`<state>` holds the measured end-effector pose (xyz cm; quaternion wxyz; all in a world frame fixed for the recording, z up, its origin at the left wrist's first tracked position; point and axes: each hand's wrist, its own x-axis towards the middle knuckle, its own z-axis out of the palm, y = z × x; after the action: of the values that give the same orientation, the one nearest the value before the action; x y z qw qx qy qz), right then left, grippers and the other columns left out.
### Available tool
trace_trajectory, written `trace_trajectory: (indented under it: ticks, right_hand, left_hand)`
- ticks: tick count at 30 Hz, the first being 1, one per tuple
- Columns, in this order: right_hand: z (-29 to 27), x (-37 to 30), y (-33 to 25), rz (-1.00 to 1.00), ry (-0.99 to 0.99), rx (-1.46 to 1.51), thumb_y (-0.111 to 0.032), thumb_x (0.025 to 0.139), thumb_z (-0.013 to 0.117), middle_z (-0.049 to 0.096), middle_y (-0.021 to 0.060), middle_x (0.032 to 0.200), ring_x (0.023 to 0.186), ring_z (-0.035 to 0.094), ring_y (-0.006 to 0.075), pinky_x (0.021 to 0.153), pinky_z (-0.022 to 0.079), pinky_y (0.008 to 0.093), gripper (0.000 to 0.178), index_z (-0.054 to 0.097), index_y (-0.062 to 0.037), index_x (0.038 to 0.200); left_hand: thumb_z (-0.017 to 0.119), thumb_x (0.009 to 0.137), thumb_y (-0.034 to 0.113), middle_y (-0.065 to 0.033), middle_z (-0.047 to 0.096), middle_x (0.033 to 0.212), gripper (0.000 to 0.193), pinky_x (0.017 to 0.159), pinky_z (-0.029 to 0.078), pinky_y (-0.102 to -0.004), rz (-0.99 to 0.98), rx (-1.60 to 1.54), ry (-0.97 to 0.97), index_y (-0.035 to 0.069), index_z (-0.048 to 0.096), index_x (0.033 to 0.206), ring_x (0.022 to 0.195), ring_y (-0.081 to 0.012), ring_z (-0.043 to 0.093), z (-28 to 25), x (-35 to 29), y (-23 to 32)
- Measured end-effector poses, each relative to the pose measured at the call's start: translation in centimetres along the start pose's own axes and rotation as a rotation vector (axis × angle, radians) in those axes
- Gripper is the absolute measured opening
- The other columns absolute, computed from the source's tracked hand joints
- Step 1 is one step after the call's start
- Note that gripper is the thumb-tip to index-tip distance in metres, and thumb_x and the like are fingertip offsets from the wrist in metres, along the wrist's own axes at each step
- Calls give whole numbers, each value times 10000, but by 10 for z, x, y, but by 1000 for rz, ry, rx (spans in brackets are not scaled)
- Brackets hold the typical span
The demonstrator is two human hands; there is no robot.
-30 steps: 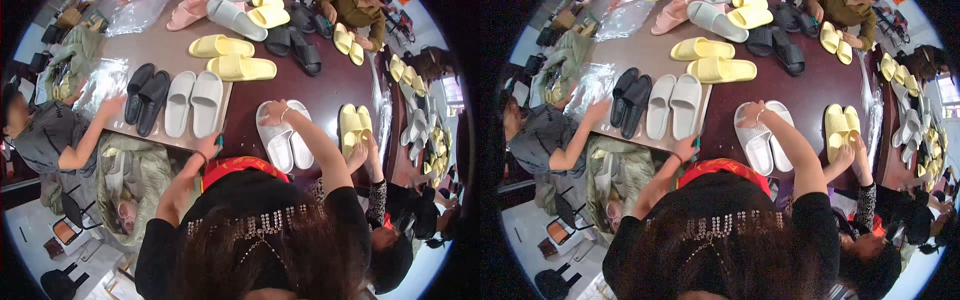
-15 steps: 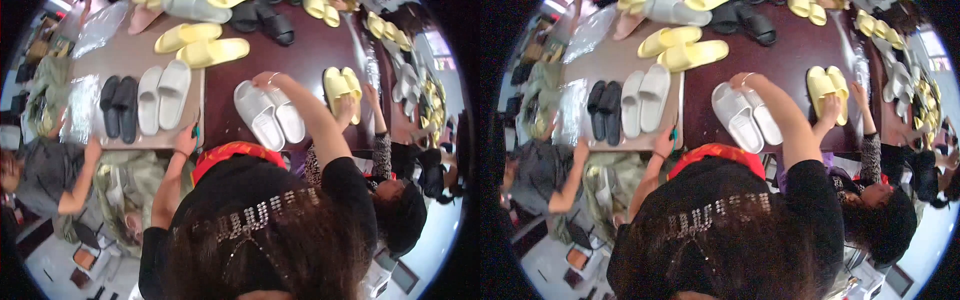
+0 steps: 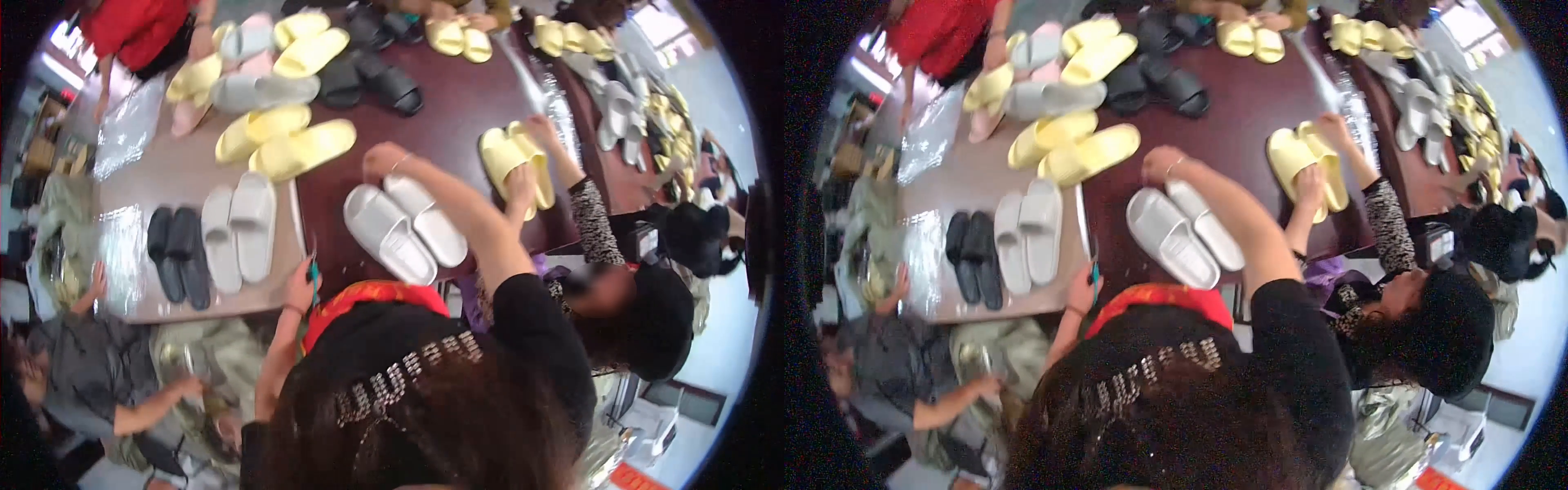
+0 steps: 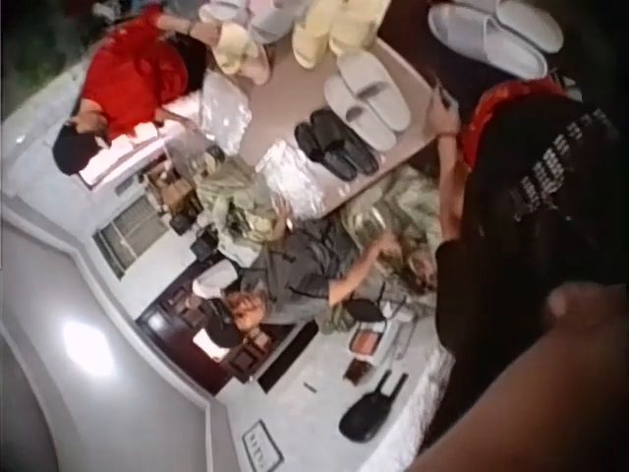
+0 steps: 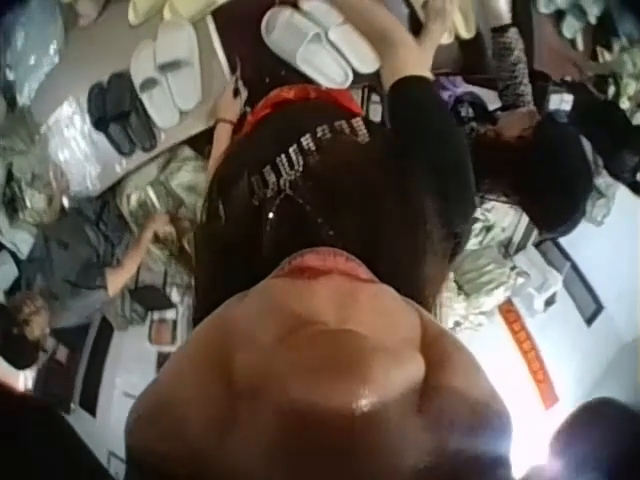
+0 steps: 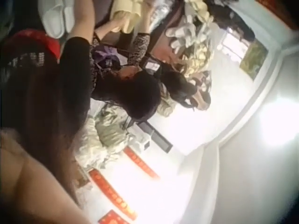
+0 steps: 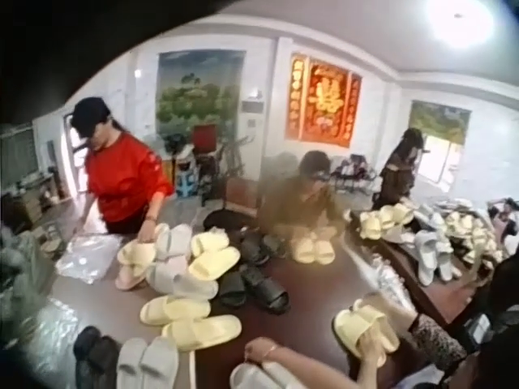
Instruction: Inspecting foam slippers for quality and trimming loose threads with scissors.
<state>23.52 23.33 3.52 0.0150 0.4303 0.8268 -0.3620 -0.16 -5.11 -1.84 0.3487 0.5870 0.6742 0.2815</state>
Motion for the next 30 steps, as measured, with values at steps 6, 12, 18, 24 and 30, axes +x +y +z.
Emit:
trace_trajectory:
  ticks: [6, 12, 18, 24, 30]
  right_hand:
    - [-33, -27, -3, 25, -104, 139, -220, 704, 561, 612, 85, 759, 717, 561, 166, 676, 435, 291, 231, 624, -34, 824]
    - [-27, -41, -9, 26, -170, 200, -214, 723, 555, 607, 81, 751, 703, 556, 152, 662, 433, 280, 232, 605, -24, 846]
    - [-25, -51, -11, -77, -66, 104, -202, 743, 548, 604, 83, 756, 690, 559, 152, 640, 437, 282, 219, 588, -22, 860]
    - [-29, -59, -22, -8, -13, 127, -224, 744, 552, 607, 116, 818, 771, 574, 214, 709, 434, 305, 227, 593, -36, 864]
    - [-30, -70, -15, -38, 58, 209, -218, 753, 552, 602, 108, 786, 733, 567, 191, 684, 434, 292, 226, 586, -29, 872]
  left_hand:
    - [589, 724, 149, -76, 550, 768, 445, 630, 436, -274, -197, -103, -13, 23, 436, 1123, 665, -146, 524, -14, 23, 56]
    - [558, 747, 109, -78, 564, 801, 369, 608, 449, -255, -188, -871, -254, 34, 442, 1089, 690, -128, 543, -1, 49, 83]
    - [510, 774, 166, -93, 582, 835, 320, 624, 469, -269, -359, -1140, -672, 29, 452, 1058, 713, -167, 585, 8, 73, 133]
    - [507, 768, 159, -96, 576, 777, 235, 560, 465, -280, -384, -1090, -663, 18, 478, 954, 665, -169, 580, 40, 108, 137]
    - [517, 769, 172, -77, 575, 722, 208, 537, 436, -245, -83, -1018, -513, 18, 508, 910, 603, -139, 554, 41, 114, 127]
